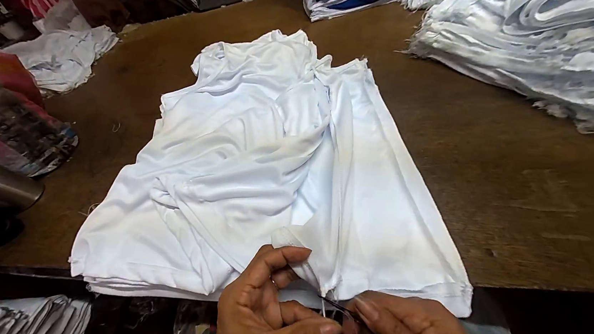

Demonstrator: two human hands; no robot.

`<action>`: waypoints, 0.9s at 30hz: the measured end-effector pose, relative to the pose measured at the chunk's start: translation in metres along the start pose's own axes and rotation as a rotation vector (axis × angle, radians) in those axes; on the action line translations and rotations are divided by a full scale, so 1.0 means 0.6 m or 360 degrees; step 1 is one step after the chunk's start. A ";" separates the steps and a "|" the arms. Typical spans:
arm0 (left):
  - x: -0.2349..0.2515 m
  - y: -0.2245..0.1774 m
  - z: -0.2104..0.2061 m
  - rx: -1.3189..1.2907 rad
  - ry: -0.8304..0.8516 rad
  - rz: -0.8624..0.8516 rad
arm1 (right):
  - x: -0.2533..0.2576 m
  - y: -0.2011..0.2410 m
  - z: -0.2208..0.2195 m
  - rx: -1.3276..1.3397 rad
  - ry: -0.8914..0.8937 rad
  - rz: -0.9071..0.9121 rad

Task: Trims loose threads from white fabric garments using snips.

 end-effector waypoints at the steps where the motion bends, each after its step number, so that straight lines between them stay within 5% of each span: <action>1: 0.000 0.000 0.001 0.0004 -0.0002 0.0000 | 0.001 0.002 0.000 -0.0033 -0.0009 0.0019; 6: -0.001 0.001 0.010 0.0036 -0.0042 -0.0007 | -0.003 0.002 -0.001 0.0011 0.0032 0.0051; 12: -0.005 0.009 0.039 0.0019 -0.0425 0.0015 | -0.010 -0.007 0.014 0.0223 -0.0138 0.0003; 21: -0.012 -0.006 0.002 0.0228 -0.0124 -0.0221 | 0.008 0.006 -0.007 0.0169 -0.0376 0.0070; 27: -0.012 0.017 0.012 0.0057 -0.0195 -0.0090 | -0.022 0.067 -0.029 -0.0855 -0.0201 0.0701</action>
Point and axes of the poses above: each hand's wrist, its own x-axis towards the middle knuckle, its own z-axis out of the back of the hand, y = z × x, the point moved 10 cm from there along x, towards the middle knuckle, and after that the axes turned 2 degrees about z, right-handed, at the moved point
